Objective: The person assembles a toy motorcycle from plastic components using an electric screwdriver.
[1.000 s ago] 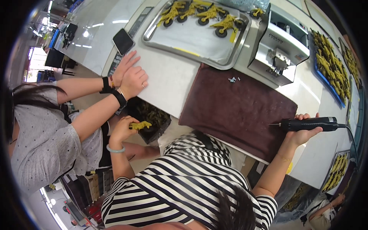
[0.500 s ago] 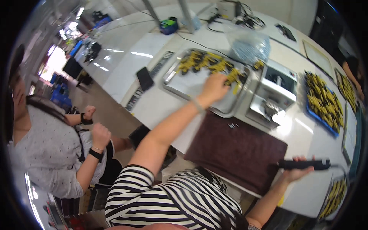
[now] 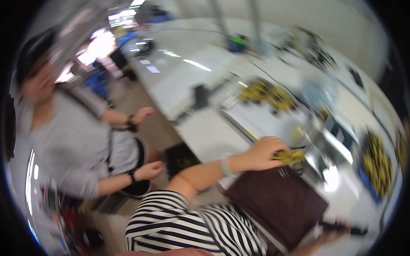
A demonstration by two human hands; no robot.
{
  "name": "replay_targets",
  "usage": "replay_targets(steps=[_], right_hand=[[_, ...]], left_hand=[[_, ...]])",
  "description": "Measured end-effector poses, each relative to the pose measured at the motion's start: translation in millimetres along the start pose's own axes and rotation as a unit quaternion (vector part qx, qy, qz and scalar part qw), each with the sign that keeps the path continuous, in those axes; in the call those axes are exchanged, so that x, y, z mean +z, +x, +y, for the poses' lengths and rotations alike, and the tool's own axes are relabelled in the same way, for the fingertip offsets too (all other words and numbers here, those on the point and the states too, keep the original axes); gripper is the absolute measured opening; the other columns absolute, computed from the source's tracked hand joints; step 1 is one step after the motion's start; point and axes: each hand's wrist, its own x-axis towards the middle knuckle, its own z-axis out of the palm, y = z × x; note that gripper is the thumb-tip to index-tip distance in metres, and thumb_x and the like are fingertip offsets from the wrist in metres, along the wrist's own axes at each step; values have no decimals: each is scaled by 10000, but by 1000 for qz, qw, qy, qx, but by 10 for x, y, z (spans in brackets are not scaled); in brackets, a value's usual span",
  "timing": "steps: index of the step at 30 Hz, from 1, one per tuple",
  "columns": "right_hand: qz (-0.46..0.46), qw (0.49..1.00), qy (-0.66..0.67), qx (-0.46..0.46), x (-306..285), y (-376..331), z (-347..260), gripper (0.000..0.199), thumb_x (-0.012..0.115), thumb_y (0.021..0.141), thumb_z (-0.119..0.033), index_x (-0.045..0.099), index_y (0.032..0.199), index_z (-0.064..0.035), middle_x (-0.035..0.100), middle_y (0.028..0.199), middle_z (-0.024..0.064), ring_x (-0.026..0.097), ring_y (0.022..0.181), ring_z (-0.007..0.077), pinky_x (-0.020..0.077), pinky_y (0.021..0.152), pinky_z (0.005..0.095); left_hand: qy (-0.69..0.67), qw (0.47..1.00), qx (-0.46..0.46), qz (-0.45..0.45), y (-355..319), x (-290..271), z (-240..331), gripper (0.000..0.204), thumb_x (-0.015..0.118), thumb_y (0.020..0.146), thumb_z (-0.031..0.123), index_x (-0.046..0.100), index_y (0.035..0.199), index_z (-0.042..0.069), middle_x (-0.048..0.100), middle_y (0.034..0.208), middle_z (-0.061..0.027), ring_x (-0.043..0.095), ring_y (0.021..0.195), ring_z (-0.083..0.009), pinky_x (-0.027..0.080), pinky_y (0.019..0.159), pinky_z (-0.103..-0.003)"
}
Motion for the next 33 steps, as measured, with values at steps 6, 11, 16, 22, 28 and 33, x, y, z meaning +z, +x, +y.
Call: replay_targets(steps=[6,11,16,22,28,33], right_hand=[[-242,955,99,-142,1465,-541,-267,776,523,785,-552,174,1377,-189,499,847,46,465,757,140,416,705,320],[-283,916,42,-282,2253,-460,-427,770,431,800,-621,204,1347,-129,515,728,71,494,623,154,439,601,287],[-296,890,-25,-345,2550,-267,-178,752,410,832,-598,281,1295,-20,527,656,109,522,535,168,445,544,273],[-351,898,-8,-266,2561,-184,-99,566,465,830,-557,390,1011,-26,536,651,101,540,518,166,448,494,256],[-367,877,6,-311,2627,-260,-17,568,509,826,-518,390,1029,0,533,661,100,527,494,159,432,465,255],[-351,866,-36,-354,2596,-386,-17,606,481,835,-531,381,1087,11,520,619,102,525,493,159,429,468,254]], left_hand=[[47,985,6,-166,-562,493,361,361,674,638,141,562,976,85,571,945,-41,523,925,-214,362,794,-369],[35,993,3,-117,-557,803,301,380,667,609,59,557,973,45,553,950,-68,518,905,-246,390,795,-379],[13,996,3,-89,-636,849,300,380,675,606,50,561,968,49,541,980,-70,508,959,-249,376,838,-382],[2,997,-9,-75,-644,879,240,338,665,620,51,569,944,60,543,994,-69,505,978,-252,364,862,-386],[-15,996,-40,-84,-618,856,252,283,644,677,108,578,950,70,553,1005,-61,503,1006,-245,332,899,-403],[-11,995,-57,-87,-630,893,188,282,647,710,143,589,981,94,559,1001,-27,503,1018,-204,284,940,-400]])
